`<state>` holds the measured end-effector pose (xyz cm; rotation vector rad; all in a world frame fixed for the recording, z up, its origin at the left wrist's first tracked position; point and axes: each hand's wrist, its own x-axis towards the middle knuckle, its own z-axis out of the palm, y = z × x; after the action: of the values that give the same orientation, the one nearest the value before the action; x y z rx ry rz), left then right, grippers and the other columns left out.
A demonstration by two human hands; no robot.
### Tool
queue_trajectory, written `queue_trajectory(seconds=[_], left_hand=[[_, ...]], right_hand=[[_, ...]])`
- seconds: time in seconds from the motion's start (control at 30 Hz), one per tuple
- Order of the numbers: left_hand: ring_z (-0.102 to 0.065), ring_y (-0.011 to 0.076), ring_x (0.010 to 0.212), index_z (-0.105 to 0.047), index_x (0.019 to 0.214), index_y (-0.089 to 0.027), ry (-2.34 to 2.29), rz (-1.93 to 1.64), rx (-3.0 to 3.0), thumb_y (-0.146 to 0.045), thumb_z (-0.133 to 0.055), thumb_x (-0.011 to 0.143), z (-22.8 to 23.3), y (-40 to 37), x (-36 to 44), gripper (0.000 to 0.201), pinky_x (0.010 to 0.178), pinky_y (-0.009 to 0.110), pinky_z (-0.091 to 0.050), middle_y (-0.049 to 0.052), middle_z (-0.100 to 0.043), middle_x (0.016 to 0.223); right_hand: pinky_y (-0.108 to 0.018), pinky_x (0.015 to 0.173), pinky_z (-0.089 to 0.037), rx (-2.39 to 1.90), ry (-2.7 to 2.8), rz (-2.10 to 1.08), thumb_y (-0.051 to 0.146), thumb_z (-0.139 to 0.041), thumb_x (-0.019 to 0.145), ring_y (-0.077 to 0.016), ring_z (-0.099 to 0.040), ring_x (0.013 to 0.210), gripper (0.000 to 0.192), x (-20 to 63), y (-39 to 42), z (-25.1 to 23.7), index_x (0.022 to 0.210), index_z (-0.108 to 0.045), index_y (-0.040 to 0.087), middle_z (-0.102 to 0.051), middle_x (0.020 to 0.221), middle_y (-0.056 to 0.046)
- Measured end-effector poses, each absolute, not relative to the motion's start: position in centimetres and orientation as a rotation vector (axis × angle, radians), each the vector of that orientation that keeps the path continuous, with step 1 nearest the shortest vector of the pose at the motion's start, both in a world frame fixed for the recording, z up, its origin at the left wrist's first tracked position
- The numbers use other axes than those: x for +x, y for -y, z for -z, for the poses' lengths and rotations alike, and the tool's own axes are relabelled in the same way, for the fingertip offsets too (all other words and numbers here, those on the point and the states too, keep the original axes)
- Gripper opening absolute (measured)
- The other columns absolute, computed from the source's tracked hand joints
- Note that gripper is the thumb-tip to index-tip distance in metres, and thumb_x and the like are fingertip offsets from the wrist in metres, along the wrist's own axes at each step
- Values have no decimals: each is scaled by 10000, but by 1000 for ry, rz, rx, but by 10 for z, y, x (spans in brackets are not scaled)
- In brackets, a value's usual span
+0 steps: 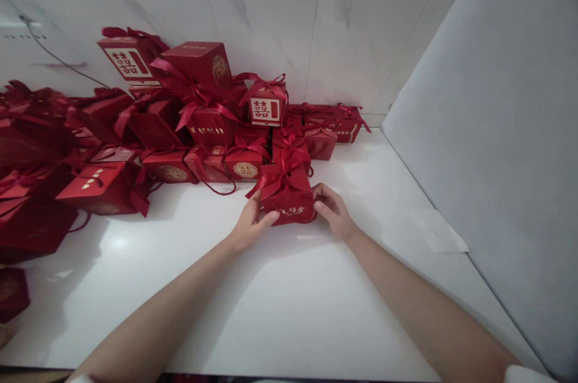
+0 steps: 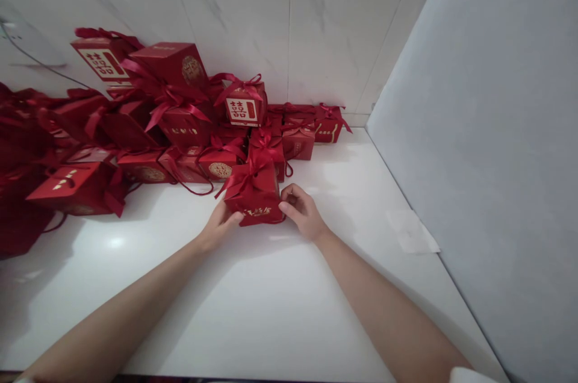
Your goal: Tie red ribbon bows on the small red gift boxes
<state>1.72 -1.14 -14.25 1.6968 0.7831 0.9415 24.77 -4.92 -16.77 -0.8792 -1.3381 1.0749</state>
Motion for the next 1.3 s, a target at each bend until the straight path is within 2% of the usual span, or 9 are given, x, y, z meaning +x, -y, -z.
queue_trajectory(seconds=[0.13, 0.23, 0.37, 0.47, 0.63, 0.8, 0.97, 1.17, 1.3], left_hand=[[-595, 332, 1190, -582, 1264, -120, -916, -913, 1512, -597, -697, 763, 151, 5, 14, 701, 1002, 415, -503, 145, -657, 1264], [-607, 334, 1186, -614, 1227, -107, -979, -954, 1306, -664, -597, 809, 157, 1, 14, 696, 1011, 425, -503, 145, -678, 1235], [-573, 335, 1238, -593, 1273, -108, -941, -975, 1344, -578, -622, 843, 161, 2, 15, 638, 1074, 440, -451, 137, -649, 1293], [-554, 333, 1263, -579, 1301, -109, -836, -998, 1364, -553, -576, 883, 163, 2, 16, 610, 1095, 451, -426, 142, -617, 1338], [-504, 305, 1325, -503, 1398, -173, -761, -1062, 1387, -491, -561, 913, 163, 1, 17, 583, 1117, 431, -402, 115, -577, 1395], [-519, 300, 1305, -565, 1333, -172, -830, -1112, 1462, -512, -544, 919, 157, 5, 19, 535, 1116, 421, -412, 116, -600, 1360], [-604, 272, 1172, -465, 1385, -240, -856, -1272, 1531, -469, -532, 936, 149, 16, 20, 509, 921, 416, -568, 143, -443, 1477], [-288, 389, 1447, -99, 1557, -309, -542, -1131, 1790, -459, -816, 699, 147, 19, 19, 1127, 1102, 499, -424, 158, -79, 1634], [-371, 377, 1410, -209, 1544, -247, -689, -1091, 1725, -410, -808, 724, 150, 13, 19, 1028, 1118, 483, -407, 167, -279, 1585]], right_hand=[[-394, 927, -446, -871, 1433, -999, 572, -528, 923, -246, -547, 1034, 356, 251, 49, 168, 979, -584, 225, -554, 1086, -77], [-458, 1079, -369, -833, 1454, -1076, 565, -578, 903, -276, -448, 1281, 453, 250, 46, 171, 1247, -495, 281, -442, 1393, -90], [-497, 1022, -450, -824, 1531, -1206, 523, -716, 819, -278, -549, 1179, 813, 246, 46, 173, 1462, -259, 327, -394, 1448, -128], [-508, 1010, -467, -895, 1518, -1187, 494, -738, 808, -276, -581, 1140, 898, 245, 48, 172, 1499, -189, 328, -396, 1442, -147], [-498, 994, -477, -884, 1484, -1202, 506, -736, 804, -266, -603, 1097, 888, 244, 51, 168, 1494, -212, 313, -440, 1401, -150], [-463, 953, -501, -831, 1426, -1236, 495, -745, 796, -256, -602, 1075, 862, 247, 49, 169, 1484, -253, 333, -470, 1366, -123], [-407, 886, -535, -745, 1164, -1221, 441, -710, 841, -222, -624, 1015, 522, 251, 44, 171, 1305, -496, 336, -541, 1294, -62], [-422, 954, -505, -780, 1163, -1245, 390, -731, 831, -238, -631, 1048, 278, 253, 46, 169, 1069, -641, 279, -673, 1091, -32], [-425, 999, -475, -776, 1240, -1248, 437, -754, 796, -262, -594, 1143, 312, 254, 45, 169, 1039, -665, 262, -653, 1197, -48]])
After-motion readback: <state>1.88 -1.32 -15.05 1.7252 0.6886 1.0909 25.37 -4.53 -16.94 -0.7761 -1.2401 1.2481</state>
